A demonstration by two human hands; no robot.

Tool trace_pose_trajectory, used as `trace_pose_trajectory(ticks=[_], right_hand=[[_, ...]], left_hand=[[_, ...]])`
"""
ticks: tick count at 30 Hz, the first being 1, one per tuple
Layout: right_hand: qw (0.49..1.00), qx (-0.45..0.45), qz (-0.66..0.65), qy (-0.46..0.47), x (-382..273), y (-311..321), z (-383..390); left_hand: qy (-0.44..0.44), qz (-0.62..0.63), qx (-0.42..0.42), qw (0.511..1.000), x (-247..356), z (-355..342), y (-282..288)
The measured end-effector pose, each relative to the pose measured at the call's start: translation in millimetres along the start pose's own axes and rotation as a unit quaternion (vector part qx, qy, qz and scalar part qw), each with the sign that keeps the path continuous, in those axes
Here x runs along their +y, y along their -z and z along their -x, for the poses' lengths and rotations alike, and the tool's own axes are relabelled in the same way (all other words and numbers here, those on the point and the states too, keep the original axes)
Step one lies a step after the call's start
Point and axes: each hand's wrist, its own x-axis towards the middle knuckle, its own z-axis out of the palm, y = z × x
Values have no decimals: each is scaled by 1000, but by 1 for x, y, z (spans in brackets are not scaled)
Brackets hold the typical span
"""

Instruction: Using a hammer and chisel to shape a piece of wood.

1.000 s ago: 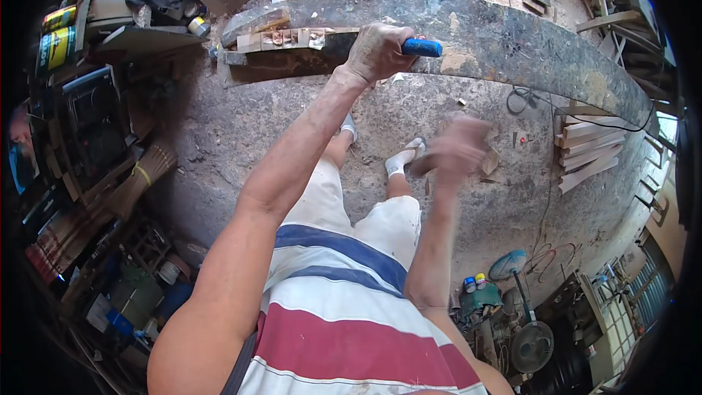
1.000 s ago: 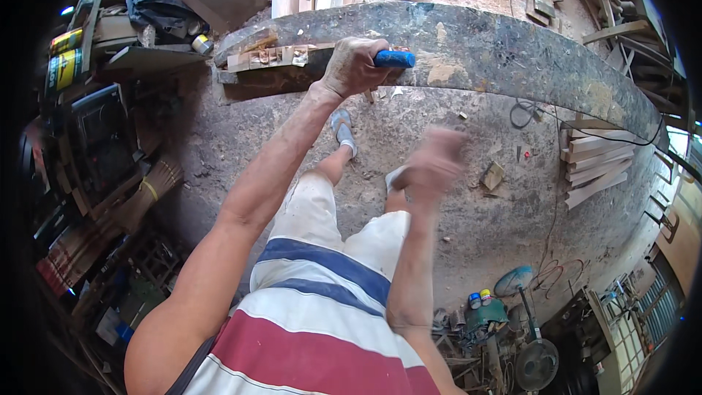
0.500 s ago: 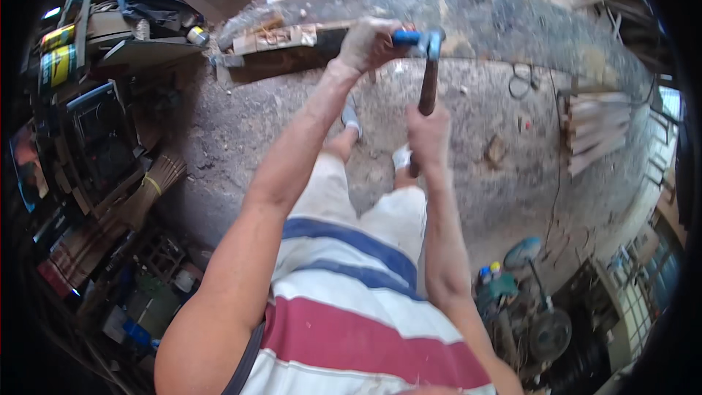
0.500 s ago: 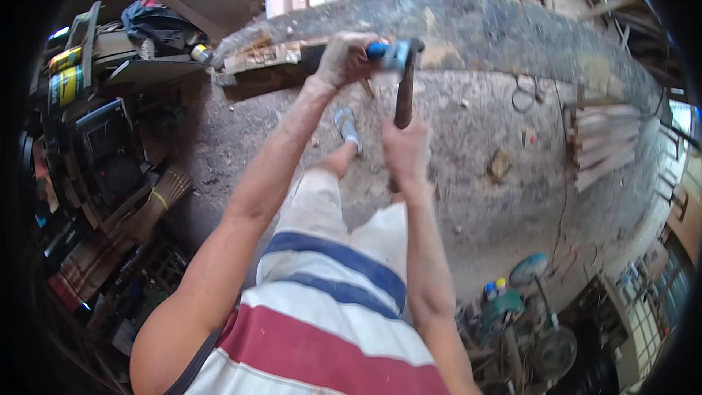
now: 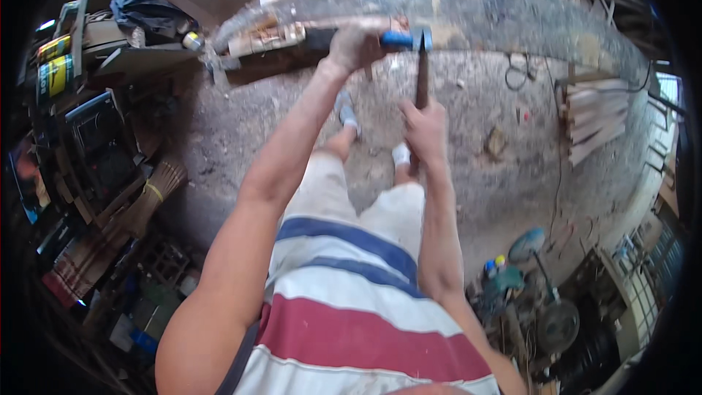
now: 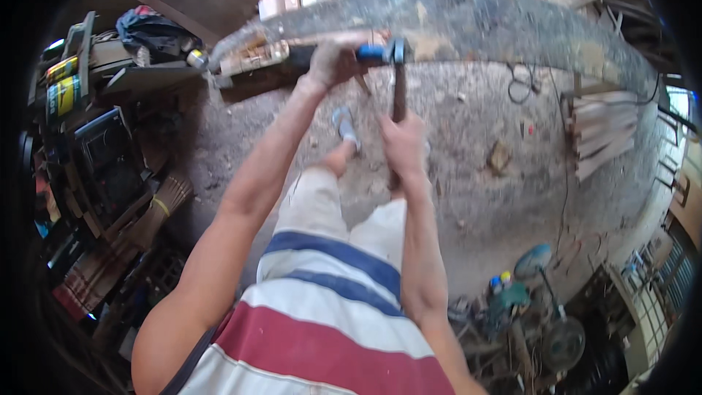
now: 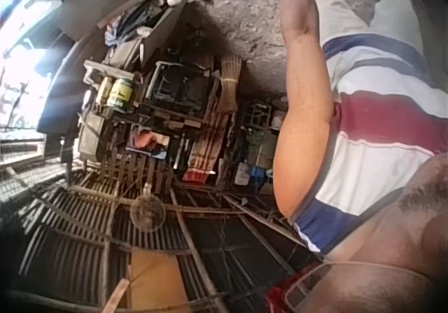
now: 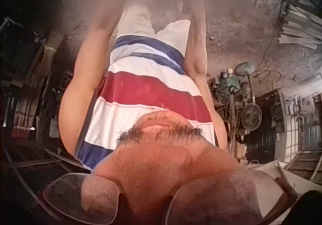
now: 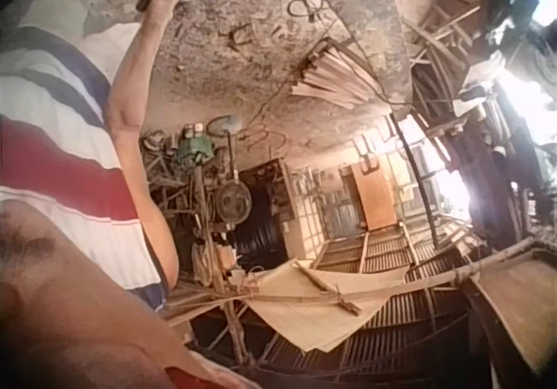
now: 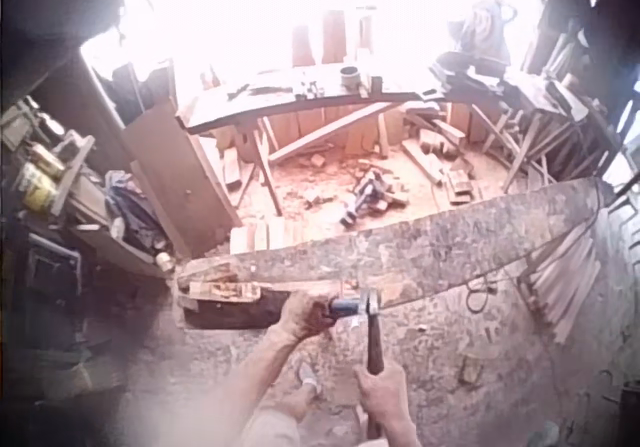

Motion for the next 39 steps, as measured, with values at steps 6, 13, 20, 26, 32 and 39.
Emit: trace_pose_trajectory(ticks=[6, 13, 20, 26, 32, 39], right_hand=[[881, 167, -437, -75, -14, 110, 9], [998, 51, -16, -16, -13, 13, 24], [983, 152, 3, -104, 62, 118, 37], [929, 168, -292, -151, 38, 143, 41], [921, 281, -270, -30, -19, 223, 52], [844, 327, -390, 166, -105, 248, 43]], left_hand=[[41, -79, -65, 994, 16, -16, -4], [18, 29, -85, 996, 14, -11, 38], [-71, -269, 207, 938, 6, -55, 162], [-14, -90, 29, 995, 25, -31, 14], [18, -107, 42, 993, 18, -27, 4], [15, -84, 80, 993, 7, -21, 13]])
